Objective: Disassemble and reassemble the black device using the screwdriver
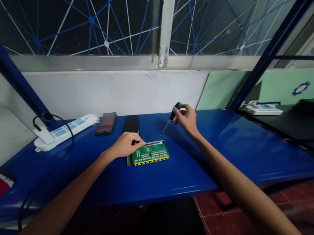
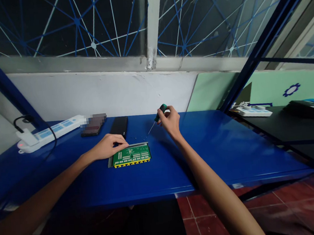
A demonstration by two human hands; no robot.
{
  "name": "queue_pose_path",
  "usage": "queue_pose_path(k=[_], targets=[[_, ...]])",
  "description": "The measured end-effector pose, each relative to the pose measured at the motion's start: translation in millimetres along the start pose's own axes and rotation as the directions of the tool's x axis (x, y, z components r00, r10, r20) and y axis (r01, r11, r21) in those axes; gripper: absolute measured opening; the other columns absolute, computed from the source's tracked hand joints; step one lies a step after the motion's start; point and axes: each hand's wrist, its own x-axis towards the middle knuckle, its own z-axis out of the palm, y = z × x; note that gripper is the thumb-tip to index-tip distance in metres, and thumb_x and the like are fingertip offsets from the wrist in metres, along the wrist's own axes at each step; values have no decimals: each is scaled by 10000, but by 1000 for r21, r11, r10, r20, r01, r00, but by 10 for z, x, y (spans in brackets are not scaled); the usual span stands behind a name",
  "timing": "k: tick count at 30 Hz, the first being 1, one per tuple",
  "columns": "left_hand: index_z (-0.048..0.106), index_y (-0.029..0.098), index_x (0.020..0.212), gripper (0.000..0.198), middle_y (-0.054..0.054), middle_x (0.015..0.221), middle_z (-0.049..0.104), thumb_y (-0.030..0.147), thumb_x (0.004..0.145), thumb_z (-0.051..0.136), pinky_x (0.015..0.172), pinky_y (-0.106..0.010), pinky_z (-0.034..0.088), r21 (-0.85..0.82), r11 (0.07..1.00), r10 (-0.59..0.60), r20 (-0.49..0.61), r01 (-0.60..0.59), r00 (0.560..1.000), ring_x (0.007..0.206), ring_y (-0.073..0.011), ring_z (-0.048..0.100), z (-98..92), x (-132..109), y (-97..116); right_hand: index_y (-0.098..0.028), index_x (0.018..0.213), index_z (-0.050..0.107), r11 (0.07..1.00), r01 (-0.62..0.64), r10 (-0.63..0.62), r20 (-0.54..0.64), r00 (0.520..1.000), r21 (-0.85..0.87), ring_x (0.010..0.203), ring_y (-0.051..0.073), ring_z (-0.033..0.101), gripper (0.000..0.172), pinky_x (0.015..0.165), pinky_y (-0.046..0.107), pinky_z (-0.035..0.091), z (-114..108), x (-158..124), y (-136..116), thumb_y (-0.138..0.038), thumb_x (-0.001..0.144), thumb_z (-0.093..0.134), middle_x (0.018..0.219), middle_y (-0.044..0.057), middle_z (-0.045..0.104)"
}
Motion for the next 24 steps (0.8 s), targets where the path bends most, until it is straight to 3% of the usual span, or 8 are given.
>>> queue_pose_path(k=[9,24], targets=[[748,171,885,284,-61,865,697,337,906,520,632,-271,419,6,1000,-8,7,8,1000,748,-153,617,2,-6,-7,-159,968,531,1000,-9,9,20,1000,10,453,160,619,394,504,291,506,38,-16,33,-525,824,547,566,38,657],[754,180,864,347,-66,835,693,396,927,491,671,-263,430,47,999,17,-50,-14,999,736,-156,619,45,-3,-57,-207,865,483,973,25,-21,-16,1000,231,409,183,618,345,451,310,513,30,-20,-94,-506,778,631,487,-8,611]])
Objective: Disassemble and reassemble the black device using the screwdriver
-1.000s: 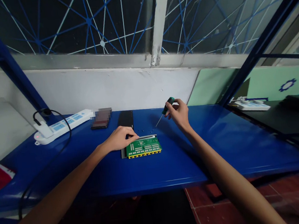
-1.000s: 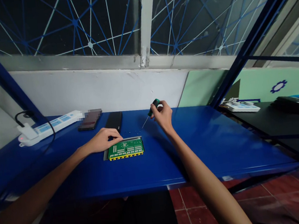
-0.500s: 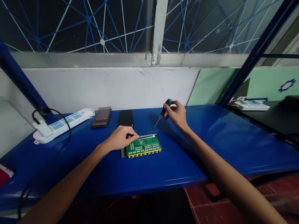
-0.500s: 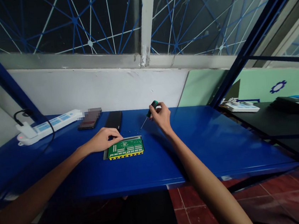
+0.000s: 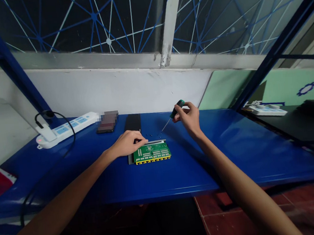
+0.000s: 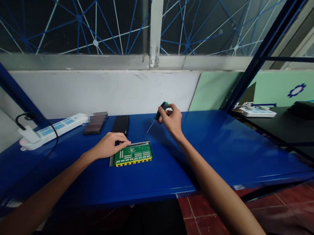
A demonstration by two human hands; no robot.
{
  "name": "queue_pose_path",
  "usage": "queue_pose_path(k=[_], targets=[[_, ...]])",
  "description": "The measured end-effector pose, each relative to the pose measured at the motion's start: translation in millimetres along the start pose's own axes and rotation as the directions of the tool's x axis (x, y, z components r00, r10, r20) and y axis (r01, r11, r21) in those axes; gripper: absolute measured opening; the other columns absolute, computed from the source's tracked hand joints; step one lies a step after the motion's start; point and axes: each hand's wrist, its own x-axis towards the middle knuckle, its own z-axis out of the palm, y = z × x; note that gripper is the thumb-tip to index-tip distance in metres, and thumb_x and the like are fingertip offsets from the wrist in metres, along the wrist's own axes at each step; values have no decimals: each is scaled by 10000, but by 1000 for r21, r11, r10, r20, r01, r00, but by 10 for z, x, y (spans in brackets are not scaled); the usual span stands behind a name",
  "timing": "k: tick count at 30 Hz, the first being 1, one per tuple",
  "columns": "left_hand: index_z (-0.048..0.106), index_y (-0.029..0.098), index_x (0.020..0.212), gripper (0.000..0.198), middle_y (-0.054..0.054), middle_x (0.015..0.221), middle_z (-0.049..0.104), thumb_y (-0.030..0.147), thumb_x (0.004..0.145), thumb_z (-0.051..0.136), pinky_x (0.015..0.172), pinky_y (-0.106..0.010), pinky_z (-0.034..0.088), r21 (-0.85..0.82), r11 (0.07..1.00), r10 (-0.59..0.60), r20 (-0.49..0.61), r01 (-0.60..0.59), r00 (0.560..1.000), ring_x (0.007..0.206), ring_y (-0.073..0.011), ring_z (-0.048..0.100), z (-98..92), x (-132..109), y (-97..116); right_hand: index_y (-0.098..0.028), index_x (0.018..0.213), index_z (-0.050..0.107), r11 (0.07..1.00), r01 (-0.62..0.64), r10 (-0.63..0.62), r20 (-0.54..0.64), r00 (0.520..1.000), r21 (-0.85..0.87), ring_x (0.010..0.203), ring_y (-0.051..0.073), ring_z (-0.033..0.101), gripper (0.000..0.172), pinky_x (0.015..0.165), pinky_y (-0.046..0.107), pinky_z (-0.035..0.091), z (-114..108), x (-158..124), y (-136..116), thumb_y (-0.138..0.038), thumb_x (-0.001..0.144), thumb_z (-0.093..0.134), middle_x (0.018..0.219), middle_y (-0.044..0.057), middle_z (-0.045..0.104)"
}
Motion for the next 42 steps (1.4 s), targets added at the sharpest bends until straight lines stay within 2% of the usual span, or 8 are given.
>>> queue_pose_path(k=[5,14,26,42], targets=[[745,174,834,348,-57,833,685,397,929,496,660,-259,418,1,1000,-13,-12,13,1000,710,-136,604,-15,2,14,-221,869,464,1000,0,-1,17,1000,28,411,179,619,326,457,318,524,22,-39,-117,-483,784,636,489,-20,606],[751,192,947,310,-65,904,699,381,921,507,649,-265,426,-33,999,-15,15,16,1000,748,-146,604,11,-7,50,-226,796,482,991,99,-105,67,992,92,352,147,568,182,410,295,484,-41,-171,-403,-320,760,633,447,-56,554],[749,204,949,289,-61,895,696,385,905,528,659,-271,427,-19,999,-37,16,37,999,742,-147,599,43,-1,27,-226,797,481,995,80,-87,117,989,65,368,137,571,189,413,292,490,17,-240,-375,-348,755,619,499,-49,576],[743,184,970,325,-79,909,697,418,903,528,650,-275,437,-26,1000,-6,24,6,1000,740,-151,599,29,1,31,-226,815,484,998,60,-63,145,987,30,391,144,583,204,445,306,504,30,-256,-363,-377,761,610,524,-39,578]])
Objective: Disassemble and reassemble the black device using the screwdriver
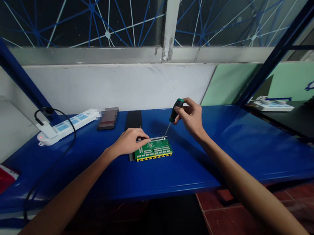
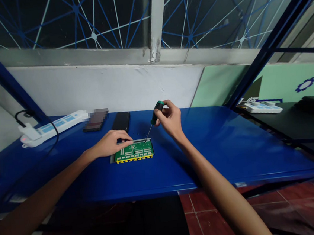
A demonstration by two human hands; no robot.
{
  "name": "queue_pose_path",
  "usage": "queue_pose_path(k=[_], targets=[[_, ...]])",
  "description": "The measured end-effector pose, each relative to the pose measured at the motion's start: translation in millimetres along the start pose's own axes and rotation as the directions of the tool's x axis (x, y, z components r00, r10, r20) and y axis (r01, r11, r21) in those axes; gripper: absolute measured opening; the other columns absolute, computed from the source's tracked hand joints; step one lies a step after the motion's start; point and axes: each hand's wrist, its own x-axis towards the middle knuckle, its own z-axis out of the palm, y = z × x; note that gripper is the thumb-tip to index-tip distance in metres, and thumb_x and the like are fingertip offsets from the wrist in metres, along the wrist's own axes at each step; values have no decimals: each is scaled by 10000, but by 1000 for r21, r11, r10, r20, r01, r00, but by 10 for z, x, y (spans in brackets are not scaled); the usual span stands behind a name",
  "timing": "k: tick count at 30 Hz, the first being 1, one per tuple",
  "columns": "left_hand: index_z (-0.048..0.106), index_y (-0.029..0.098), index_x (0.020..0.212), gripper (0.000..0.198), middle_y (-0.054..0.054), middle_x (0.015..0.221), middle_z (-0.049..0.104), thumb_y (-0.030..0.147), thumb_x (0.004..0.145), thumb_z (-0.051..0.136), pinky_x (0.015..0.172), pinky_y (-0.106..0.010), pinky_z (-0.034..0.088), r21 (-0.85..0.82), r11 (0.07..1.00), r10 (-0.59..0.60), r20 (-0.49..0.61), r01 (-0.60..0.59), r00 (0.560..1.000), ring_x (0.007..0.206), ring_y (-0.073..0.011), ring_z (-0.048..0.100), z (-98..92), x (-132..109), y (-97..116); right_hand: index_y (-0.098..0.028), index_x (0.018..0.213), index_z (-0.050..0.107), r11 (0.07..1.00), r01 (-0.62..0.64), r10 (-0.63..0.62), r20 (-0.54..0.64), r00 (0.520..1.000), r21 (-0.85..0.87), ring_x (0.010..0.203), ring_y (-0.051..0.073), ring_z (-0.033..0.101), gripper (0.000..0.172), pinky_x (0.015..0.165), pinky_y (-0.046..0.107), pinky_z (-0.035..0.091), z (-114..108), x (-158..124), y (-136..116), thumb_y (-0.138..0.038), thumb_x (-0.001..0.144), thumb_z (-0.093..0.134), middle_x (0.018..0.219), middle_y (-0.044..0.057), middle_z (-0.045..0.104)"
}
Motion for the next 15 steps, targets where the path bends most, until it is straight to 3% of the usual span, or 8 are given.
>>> queue_pose_path(k=[15], targets=[[739,180,981,326,-80,926,698,414,905,525,650,-275,423,15,1000,-14,14,13,1000,771,-159,602,-5,0,21,-221,790,491,999,18,-18,-1,1000,45,378,145,578,170,429,307,495,5,-3,-3,-341,757,606,524,-30,597]])
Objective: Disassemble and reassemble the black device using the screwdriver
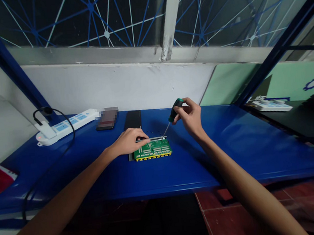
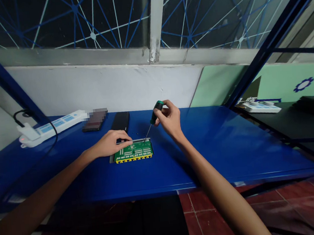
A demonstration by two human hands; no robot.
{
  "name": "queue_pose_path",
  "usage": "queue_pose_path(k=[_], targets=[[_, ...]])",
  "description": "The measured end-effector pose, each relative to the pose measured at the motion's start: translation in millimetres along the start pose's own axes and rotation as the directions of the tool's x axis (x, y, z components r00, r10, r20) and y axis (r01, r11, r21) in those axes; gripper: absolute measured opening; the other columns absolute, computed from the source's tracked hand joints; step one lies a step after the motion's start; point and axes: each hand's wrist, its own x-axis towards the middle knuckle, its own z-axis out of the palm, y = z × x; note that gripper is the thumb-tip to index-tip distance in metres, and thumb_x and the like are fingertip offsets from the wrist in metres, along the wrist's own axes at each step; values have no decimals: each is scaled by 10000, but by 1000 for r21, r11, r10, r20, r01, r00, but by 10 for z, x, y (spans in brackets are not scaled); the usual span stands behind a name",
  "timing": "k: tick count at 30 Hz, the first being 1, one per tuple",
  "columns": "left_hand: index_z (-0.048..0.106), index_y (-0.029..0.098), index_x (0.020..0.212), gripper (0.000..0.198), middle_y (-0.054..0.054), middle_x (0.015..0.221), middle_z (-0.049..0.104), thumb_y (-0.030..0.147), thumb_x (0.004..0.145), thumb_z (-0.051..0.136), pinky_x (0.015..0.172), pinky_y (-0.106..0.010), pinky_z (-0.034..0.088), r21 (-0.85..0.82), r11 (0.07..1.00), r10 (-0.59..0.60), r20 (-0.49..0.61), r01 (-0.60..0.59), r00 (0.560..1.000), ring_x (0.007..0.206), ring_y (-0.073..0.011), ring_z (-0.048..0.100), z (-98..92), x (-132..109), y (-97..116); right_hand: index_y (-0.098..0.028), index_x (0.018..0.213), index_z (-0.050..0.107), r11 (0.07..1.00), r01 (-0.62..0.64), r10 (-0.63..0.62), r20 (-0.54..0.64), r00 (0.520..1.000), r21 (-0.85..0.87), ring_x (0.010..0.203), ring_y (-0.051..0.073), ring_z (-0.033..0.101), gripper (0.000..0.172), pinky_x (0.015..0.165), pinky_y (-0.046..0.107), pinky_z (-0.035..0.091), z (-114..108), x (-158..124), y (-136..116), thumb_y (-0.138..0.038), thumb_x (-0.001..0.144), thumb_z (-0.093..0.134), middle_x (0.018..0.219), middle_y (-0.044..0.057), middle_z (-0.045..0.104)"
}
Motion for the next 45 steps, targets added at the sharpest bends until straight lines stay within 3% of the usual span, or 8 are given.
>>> queue_pose_path(k=[28,38,45], targets=[[742,179,982,339,-84,924,704,427,906,523,633,-280,436,14,1000,16,-2,-16,1000,763,-163,614,-11,-1,21,-227,817,489,1000,-10,11,20,1000,-28,412,143,588,219,447,304,519,-15,2,2,-388,745,619,564,-27,603],[735,176,999,337,-87,962,694,428,892,539,657,-285,421,9,1000,-18,33,17,999,795,-172,606,-11,3,16,-232,846,467,995,93,-89,95,991,-35,443,132,583,254,429,294,495,-15,-67,-161,-395,759,641,648,-21,592],[733,179,1007,346,-88,953,689,437,889,535,648,-288,408,6,1000,-25,42,25,999,791,-174,598,-26,7,27,-266,1028,521,939,221,-212,60,975,-264,488,132,545,317,472,287,469,36,-173,-259,-385,767,658,635,-41,552]])
